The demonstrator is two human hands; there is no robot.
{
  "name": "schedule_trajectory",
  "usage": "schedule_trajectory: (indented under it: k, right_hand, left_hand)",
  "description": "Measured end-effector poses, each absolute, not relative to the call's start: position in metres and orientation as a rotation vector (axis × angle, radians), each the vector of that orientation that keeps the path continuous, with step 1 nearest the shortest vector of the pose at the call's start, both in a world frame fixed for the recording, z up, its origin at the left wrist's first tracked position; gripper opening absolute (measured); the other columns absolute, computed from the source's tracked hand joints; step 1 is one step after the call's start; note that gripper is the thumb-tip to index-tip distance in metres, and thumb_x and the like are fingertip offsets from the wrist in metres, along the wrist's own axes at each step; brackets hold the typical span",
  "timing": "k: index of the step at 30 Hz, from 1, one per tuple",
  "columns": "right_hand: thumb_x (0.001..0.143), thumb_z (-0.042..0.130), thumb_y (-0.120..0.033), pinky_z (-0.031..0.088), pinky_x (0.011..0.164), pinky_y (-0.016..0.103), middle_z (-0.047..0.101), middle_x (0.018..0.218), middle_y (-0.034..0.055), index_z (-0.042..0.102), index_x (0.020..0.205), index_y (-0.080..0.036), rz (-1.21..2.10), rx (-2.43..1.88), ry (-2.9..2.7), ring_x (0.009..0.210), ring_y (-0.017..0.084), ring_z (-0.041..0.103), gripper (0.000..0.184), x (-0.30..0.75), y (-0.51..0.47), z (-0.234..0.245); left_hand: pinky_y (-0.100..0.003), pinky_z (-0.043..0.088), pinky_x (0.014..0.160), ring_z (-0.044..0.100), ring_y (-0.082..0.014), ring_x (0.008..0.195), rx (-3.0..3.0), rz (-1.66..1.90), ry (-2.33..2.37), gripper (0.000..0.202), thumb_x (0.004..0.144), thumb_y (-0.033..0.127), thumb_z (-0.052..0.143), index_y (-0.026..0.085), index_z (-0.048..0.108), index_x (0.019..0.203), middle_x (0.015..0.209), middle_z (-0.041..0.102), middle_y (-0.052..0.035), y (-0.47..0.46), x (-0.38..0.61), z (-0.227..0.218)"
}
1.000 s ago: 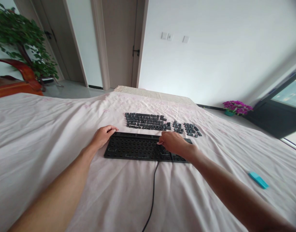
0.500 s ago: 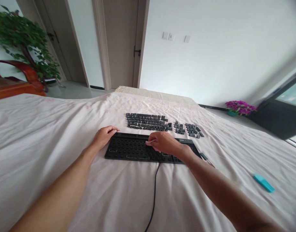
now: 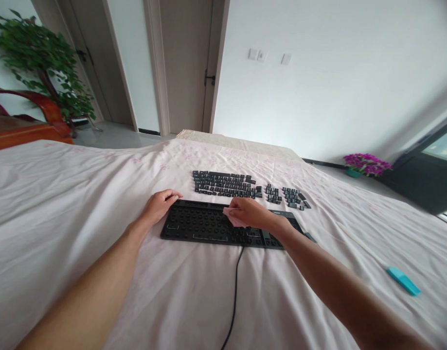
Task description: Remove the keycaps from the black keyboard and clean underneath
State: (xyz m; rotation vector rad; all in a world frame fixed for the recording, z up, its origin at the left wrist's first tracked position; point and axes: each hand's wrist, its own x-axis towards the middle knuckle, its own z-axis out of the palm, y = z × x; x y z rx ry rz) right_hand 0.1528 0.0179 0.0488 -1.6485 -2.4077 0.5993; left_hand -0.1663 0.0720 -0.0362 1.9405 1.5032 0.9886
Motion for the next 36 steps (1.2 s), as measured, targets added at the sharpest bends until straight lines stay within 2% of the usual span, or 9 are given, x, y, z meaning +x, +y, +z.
schedule_trajectory:
  k: [5,10,12,15,17,20,28,31,36]
  right_hand:
    - [0.083,0.055,-0.035,0.031,0.044,0.018,0.056,0.061,-0.0046,0.057,0.092,-0.017,1.203,-1.451,-2.003,0.047,0.008,0.045,0.021,0.164,0.023,0.028]
    - [0.081,0.049,-0.024,0.028,0.042,0.018,0.056,0.055,-0.0049,0.054,0.086,-0.017,1.403,-1.39,-1.837,0.042,0.007,0.04,0.011,0.167,0.022,0.021]
    - [0.079,0.044,-0.017,0.032,0.045,0.019,0.057,0.054,-0.0035,0.056,0.084,-0.016,1.325,-1.466,-1.891,0.045,0.008,0.045,0.013,0.168,0.02,0.021]
    - [0.079,0.043,-0.011,0.042,0.062,0.022,0.064,0.064,0.0002,0.063,0.085,-0.017,0.93,-1.577,-2.144,0.064,0.012,0.059,0.021,0.167,0.011,0.024]
    - [0.084,0.045,-0.014,0.043,0.074,0.023,0.068,0.08,0.0028,0.067,0.09,-0.018,0.62,-1.596,-2.301,0.077,0.014,0.062,0.023,0.165,0.001,0.028]
    - [0.092,0.045,-0.026,0.041,0.076,0.024,0.064,0.095,0.0052,0.067,0.098,-0.02,0.322,-1.648,-2.389,0.081,0.015,0.061,0.024,0.161,-0.014,0.033]
    - [0.09,0.052,-0.023,0.039,0.07,0.022,0.064,0.081,0.0013,0.06,0.099,-0.019,0.323,-1.556,-2.356,0.074,0.013,0.058,0.012,0.159,-0.015,0.032]
    - [0.09,0.053,-0.022,0.037,0.068,0.023,0.065,0.088,0.0037,0.061,0.091,-0.019,0.273,-1.549,-2.441,0.076,0.014,0.059,0.009,0.154,-0.015,0.036]
    - [0.089,0.052,-0.02,0.034,0.066,0.025,0.066,0.096,0.0058,0.061,0.094,-0.019,0.114,-1.683,-2.539,0.083,0.017,0.062,0.01,0.154,-0.019,0.044]
  left_hand:
    - [-0.028,0.046,0.083,0.067,-0.021,0.092,1.935,0.991,1.504,0.031,0.083,0.04,0.048,0.023,0.072,0.094,0.097,0.075,-0.0005,0.073,-0.166,-0.037]
    - [-0.028,0.046,0.085,0.066,-0.0211,0.093,1.941,0.993,1.491,0.031,0.083,0.038,0.047,0.023,0.072,0.094,0.098,0.075,-0.0006,0.073,-0.167,-0.037]
    - [-0.029,0.045,0.085,0.066,-0.0211,0.092,1.948,0.984,1.503,0.031,0.083,0.038,0.047,0.023,0.072,0.094,0.098,0.075,-0.0005,0.073,-0.167,-0.036]
    - [-0.029,0.045,0.085,0.066,-0.0213,0.093,1.954,0.975,1.512,0.031,0.084,0.038,0.047,0.023,0.072,0.095,0.099,0.075,-0.0005,0.071,-0.167,-0.035]
    - [-0.029,0.045,0.086,0.066,-0.0215,0.093,1.952,0.977,1.511,0.031,0.084,0.038,0.047,0.023,0.072,0.095,0.099,0.075,-0.0007,0.071,-0.167,-0.034]
    - [-0.029,0.046,0.085,0.066,-0.0213,0.094,1.946,0.98,1.502,0.03,0.083,0.037,0.048,0.023,0.072,0.094,0.099,0.075,-0.0005,0.071,-0.166,-0.034]
    - [-0.029,0.046,0.085,0.066,-0.0216,0.094,1.937,0.98,1.51,0.031,0.083,0.037,0.047,0.023,0.072,0.094,0.099,0.075,-0.0003,0.071,-0.166,-0.035]
    - [-0.029,0.046,0.083,0.066,-0.0217,0.093,1.928,0.974,1.523,0.031,0.082,0.038,0.048,0.023,0.072,0.093,0.099,0.075,-0.0004,0.071,-0.166,-0.034]
    - [-0.029,0.047,0.084,0.066,-0.0221,0.093,1.93,0.985,1.497,0.032,0.081,0.041,0.049,0.022,0.072,0.093,0.098,0.075,-0.0015,0.071,-0.165,-0.034]
